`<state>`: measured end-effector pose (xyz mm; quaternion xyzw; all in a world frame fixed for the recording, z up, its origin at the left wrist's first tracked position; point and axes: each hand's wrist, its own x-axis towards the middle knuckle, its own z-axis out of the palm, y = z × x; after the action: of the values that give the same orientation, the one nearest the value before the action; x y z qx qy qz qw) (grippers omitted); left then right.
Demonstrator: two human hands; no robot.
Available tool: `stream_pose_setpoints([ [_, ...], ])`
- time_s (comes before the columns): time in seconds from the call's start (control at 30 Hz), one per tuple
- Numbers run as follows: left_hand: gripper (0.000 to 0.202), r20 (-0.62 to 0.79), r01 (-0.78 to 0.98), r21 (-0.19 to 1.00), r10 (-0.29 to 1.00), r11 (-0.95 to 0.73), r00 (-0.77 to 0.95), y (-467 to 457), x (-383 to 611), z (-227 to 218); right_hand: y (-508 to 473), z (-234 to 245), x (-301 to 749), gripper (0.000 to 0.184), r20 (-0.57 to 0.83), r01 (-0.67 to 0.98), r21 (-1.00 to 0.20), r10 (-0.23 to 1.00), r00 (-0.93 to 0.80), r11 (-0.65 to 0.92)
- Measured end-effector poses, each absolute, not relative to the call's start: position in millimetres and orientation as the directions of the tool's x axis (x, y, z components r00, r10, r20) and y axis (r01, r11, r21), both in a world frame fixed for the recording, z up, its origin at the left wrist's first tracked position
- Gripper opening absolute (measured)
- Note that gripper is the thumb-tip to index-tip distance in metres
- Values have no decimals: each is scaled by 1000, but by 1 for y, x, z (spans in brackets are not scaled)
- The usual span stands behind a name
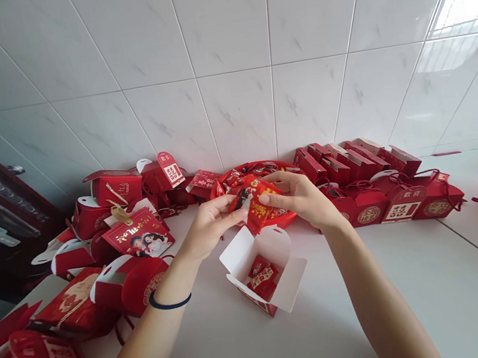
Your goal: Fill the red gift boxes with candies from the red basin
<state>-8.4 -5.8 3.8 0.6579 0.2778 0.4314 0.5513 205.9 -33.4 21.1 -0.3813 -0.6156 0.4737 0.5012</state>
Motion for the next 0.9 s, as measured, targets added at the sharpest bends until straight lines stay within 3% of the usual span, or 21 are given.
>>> stream_pose_setpoints([
  [0.17,36,272,-147,962,858,-231,436,-6,-7,3,-36,23,204,34,265,-61,-964,940,-216,258],
  [0.33,34,328,-82,942,843,-325,427,-6,-7,3,-36,21,203,27,263,-14,-963,934,-241,268],
  [0.67,57,411,-11,900,839,-436,355,-6,-7,1,-33,19,202,34,273,3,-959,925,-264,284],
  [0.77,54,413,-7,901,853,-433,320,-6,-7,0,-34,20,202,41,292,30,-950,918,-269,311],
  [0.9,34,379,-53,921,860,-385,343,-8,-5,2,-35,21,201,41,277,37,-954,922,-270,297],
])
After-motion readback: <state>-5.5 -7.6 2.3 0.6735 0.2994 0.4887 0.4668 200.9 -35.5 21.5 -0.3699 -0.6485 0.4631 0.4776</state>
